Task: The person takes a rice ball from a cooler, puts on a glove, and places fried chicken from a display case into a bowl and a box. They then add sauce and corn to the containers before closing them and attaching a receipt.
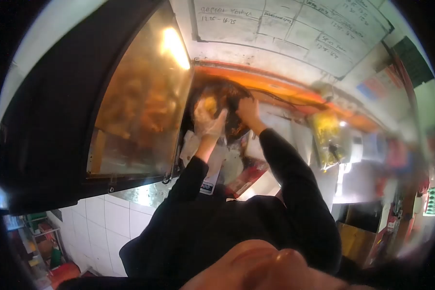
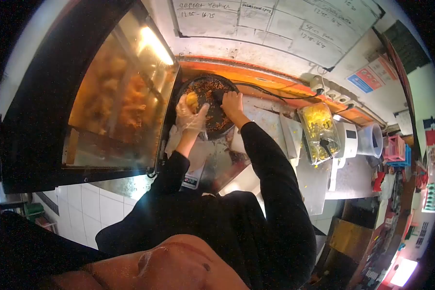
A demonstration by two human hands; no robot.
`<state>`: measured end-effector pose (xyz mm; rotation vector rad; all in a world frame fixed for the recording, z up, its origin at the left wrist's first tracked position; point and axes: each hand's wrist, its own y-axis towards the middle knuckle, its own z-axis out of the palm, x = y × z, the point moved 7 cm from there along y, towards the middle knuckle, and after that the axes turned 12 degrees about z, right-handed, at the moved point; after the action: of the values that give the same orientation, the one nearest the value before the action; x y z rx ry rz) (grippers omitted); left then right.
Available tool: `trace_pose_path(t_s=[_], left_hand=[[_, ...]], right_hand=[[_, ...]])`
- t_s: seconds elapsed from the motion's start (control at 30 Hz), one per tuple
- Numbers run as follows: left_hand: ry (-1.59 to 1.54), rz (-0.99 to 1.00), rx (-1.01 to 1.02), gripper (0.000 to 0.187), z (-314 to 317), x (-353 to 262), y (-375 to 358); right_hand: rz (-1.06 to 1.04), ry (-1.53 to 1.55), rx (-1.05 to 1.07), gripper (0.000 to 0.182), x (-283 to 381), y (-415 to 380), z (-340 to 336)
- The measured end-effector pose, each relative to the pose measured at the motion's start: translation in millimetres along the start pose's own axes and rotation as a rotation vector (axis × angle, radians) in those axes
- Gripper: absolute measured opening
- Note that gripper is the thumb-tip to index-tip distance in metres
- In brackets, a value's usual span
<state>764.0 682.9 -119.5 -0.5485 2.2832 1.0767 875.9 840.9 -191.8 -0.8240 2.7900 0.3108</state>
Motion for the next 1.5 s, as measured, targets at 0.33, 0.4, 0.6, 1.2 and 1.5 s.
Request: trace_pose_path(t_s=[0.33, 0.4, 0.6, 1.2, 1.5], left_hand=[[-0.295, 0.246, 0.309, 0.044, 10, -2, -8], [-0.580, 0.087, -0.056, 0.023, -4, 17, -22], [-0.623, -0.062, -0.148, 0.020, -36, 26, -48], [-0.956, -0.255, -0.233, 0.028, -43, 21, -52], [-1.066, -0.256, -0.233, 0.029, -26, 62, -53]], right_hand=[[0.055, 0.954, 0.057, 0.071, -57, 43, -89], [0.019, 0.867, 0.390, 0.066, -39, 37, -142], [0.039, 0.848, -0.049, 0.062, 55, 19, -41], [0.018, 0.551, 0.526, 0.071, 22, 71, -44], [0.211, 0.642, 0.224, 0.067, 65, 39, -9]])
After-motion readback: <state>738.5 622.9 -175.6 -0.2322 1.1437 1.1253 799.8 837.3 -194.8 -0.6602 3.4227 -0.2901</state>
